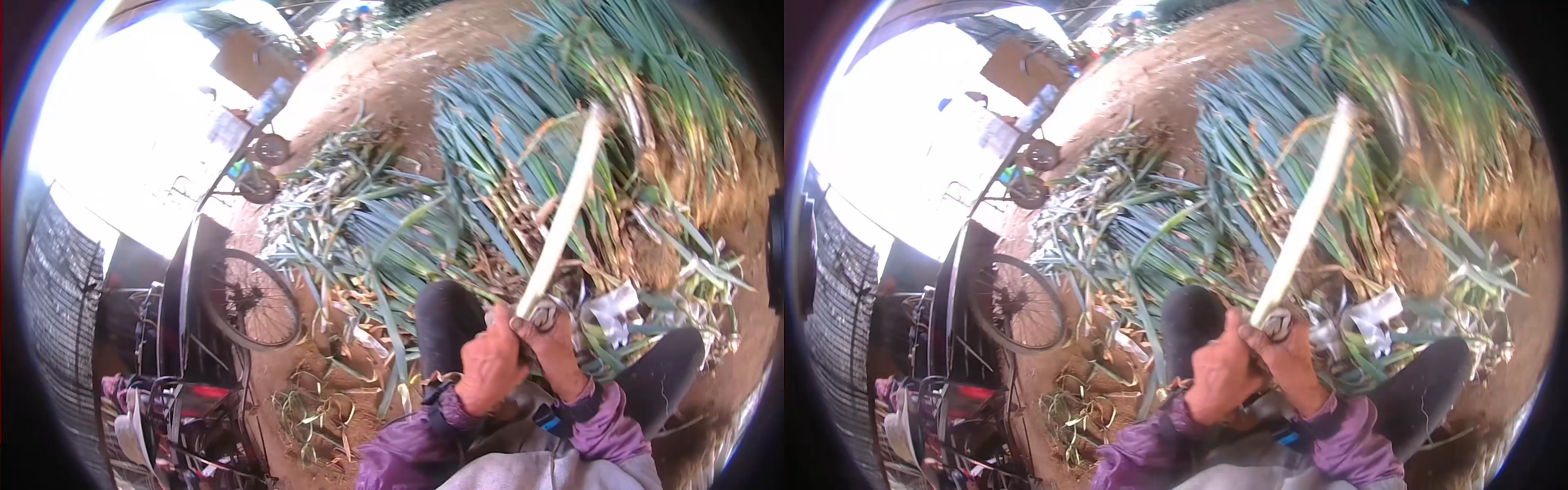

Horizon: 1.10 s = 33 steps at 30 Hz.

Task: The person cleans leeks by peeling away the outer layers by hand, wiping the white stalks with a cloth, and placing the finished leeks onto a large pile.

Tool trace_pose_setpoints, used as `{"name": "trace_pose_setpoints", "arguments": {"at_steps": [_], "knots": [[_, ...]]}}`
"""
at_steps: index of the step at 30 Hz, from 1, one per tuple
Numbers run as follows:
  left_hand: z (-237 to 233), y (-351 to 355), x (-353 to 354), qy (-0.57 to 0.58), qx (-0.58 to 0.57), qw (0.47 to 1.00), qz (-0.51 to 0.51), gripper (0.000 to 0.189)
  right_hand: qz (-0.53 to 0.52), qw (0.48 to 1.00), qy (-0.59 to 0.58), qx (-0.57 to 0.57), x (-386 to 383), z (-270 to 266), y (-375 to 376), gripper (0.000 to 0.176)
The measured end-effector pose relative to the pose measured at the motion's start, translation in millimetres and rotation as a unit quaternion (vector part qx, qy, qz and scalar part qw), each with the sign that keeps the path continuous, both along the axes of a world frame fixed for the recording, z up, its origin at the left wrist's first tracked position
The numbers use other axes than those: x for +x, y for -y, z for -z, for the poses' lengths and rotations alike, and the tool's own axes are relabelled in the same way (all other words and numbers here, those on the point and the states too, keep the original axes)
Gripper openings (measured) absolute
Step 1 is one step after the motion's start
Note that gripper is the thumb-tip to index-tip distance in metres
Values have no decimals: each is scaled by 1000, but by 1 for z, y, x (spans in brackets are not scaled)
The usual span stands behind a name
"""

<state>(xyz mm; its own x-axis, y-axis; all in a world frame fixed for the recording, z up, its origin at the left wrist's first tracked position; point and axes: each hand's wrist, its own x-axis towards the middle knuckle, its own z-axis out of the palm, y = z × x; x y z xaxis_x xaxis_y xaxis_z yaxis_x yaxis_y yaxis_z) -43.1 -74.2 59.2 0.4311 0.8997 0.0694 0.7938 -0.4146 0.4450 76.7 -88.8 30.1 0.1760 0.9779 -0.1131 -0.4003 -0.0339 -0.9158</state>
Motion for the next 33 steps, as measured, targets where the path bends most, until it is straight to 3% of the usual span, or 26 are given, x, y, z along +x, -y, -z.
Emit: {"name": "trace_pose_setpoints", "arguments": {"at_steps": [1,2,5,7,8,10,13,16,19,21,23,24,25,26,27,28,29,32,33], "knots": [[0,3,-3,-1,-21,1000,9,78,8,999,-41,-35,-3,-4,2,18],[-2,5,-4,-2,-46,999,21,84,50,999,-3,-22,-3,-11,4,17],[-6,9,-20,119,-94,986,69,86,91,996,14,-12,3,-7,13,15],[2,2,-35,143,-210,962,97,84,117,993,-16,0,7,-17,17,14],[4,2,-40,154,-267,945,110,84,117,992,32,39,10,-14,15,15],[1,8,-36,198,-271,939,79,79,180,962,175,106,8,13,11,17],[-6,16,-27,204,-205,955,62,78,113,928,334,122,23,4,14,21],[-7,16,-21,234,-223,945,50,77,147,926,329,116,23,-2,18,24],[-16,10,-19,272,-365,889,44,78,126,928,332,114,27,-3,25,25],[-14,8,-21,294,-339,893,50,78,206,902,324,194,19,11,17,24],[-19,7,-20,312,-366,876,37,77,142,890,386,197,28,8,23,19],[-17,7,-15,355,-347,867,42,76,69,932,340,104,29,4,31,13],[-5,5,-13,442,-373,815,35,72,31,819,534,209,39,34,27,15],[-2,1,-14,424,-365,827,61,70,100,679,675,272,39,-1,35,25],[-2,-1,-15,392,-403,827,15,73,59,674,689,262,42,9,38,26],[-13,-2,-12,359,-376,854,19,72,69,732,603,310,45,5,37,21],[-12,-5,-11,351,-388,851,35,69,83,756,575,303,46,-1,46,19],[0,-13,-17,388,-486,782,35,54,65,815,495,292,50,5,73,16],[6,-16,-19,393,-496,774,14,57,60,825,483,286,52,5,80,18]]}}
